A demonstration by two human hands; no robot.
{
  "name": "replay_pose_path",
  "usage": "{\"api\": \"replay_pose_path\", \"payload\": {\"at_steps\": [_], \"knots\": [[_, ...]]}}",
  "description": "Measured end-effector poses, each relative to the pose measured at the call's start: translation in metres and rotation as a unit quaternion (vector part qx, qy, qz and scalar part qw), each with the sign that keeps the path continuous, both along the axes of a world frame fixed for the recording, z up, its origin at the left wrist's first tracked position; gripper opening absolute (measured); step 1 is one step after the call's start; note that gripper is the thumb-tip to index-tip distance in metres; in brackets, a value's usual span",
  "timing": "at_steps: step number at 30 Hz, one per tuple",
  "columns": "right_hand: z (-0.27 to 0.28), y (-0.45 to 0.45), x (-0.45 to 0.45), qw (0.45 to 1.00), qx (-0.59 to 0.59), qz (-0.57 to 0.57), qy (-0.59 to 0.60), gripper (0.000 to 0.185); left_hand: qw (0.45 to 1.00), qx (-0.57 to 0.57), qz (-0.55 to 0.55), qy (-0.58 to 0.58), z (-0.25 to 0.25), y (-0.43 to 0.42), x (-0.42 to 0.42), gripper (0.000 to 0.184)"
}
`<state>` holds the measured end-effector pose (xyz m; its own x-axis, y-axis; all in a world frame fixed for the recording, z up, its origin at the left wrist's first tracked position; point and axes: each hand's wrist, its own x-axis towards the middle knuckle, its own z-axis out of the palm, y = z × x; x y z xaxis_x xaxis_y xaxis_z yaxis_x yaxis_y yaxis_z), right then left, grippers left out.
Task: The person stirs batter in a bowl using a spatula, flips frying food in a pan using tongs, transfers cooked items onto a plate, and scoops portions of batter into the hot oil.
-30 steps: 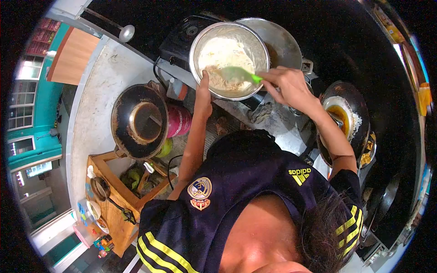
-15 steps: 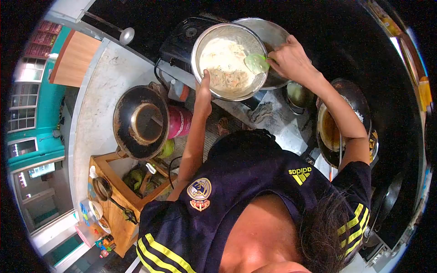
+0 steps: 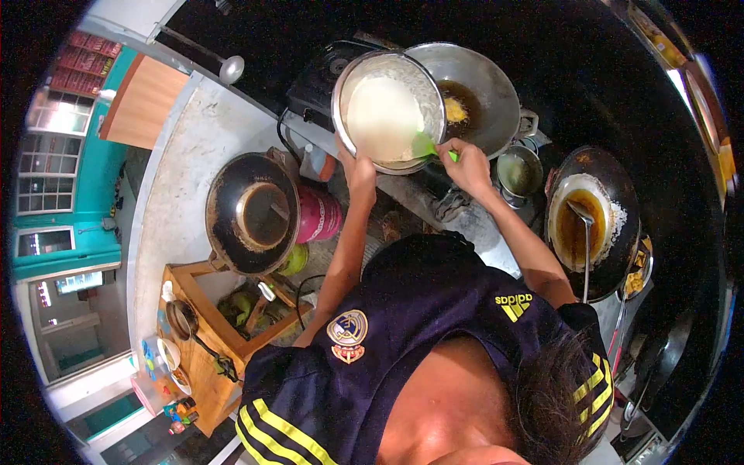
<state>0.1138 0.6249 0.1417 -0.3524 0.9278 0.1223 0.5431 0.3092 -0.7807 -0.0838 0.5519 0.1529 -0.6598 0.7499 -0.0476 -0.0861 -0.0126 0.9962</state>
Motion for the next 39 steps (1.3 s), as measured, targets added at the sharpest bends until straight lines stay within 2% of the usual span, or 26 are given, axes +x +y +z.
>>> {"api": "replay_pose_path", "payload": {"at_steps": [1,2,5,8,11,14,17,19,23,26,29,32,39], "knots": [[-0.005,0.0,-0.002,0.999,-0.009,-0.009,0.039,0.021,0.999,0.037,-0.007,-0.01,0.003,0.0,0.001,0.062],[0.01,-0.002,-0.003,0.997,-0.076,-0.033,-0.006,0.02,0.999,0.041,-0.007,-0.031,0.001,0.0,0.001,0.062],[0.007,-0.005,-0.007,0.995,-0.041,-0.054,0.069,0.021,0.996,0.072,-0.004,-0.048,0.0,-0.004,0.001,0.063],[0.014,-0.009,-0.009,0.997,-0.007,-0.067,0.046,0.023,0.998,0.056,0.01,-0.024,0.006,-0.006,0.006,0.063],[0.015,-0.01,-0.012,0.999,-0.008,-0.044,-0.009,0.024,0.998,0.013,0.02,0.051,-0.004,-0.009,0.005,0.062],[0.007,-0.01,-0.014,0.999,-0.038,-0.029,0.014,0.025,0.995,-0.041,0.052,0.068,-0.001,-0.01,0.009,0.061],[-0.022,-0.003,-0.011,0.991,-0.052,-0.009,0.124,0.025,0.998,0.061,0.021,-0.019,0.012,-0.013,0.012,0.062],[-0.032,0.0,-0.006,0.986,-0.077,-0.01,0.147,0.024,0.998,0.042,0.024,-0.045,0.023,-0.015,0.014,0.062],[-0.007,-0.006,0.0,0.975,-0.141,0.001,0.17,0.022,0.997,0.032,0.023,-0.066,0.014,-0.017,0.01,0.063],[-0.01,-0.004,-0.001,0.974,-0.099,0.01,0.206,0.022,0.987,0.003,0.032,-0.155,0.016,-0.017,0.011,0.063],[-0.002,-0.004,-0.002,0.975,-0.089,0.005,0.204,0.022,0.98,-0.019,0.007,-0.199,0.025,-0.022,0.011,0.063],[-0.001,0.0,-0.001,0.984,-0.09,-0.002,0.152,0.024,0.975,-0.034,-0.004,-0.219,0.035,-0.024,0.016,0.067],[0.005,0.002,0.001,0.985,-0.093,-0.007,0.145,0.026,0.973,-0.038,0.006,-0.227,0.028,-0.022,0.012,0.067]]}}
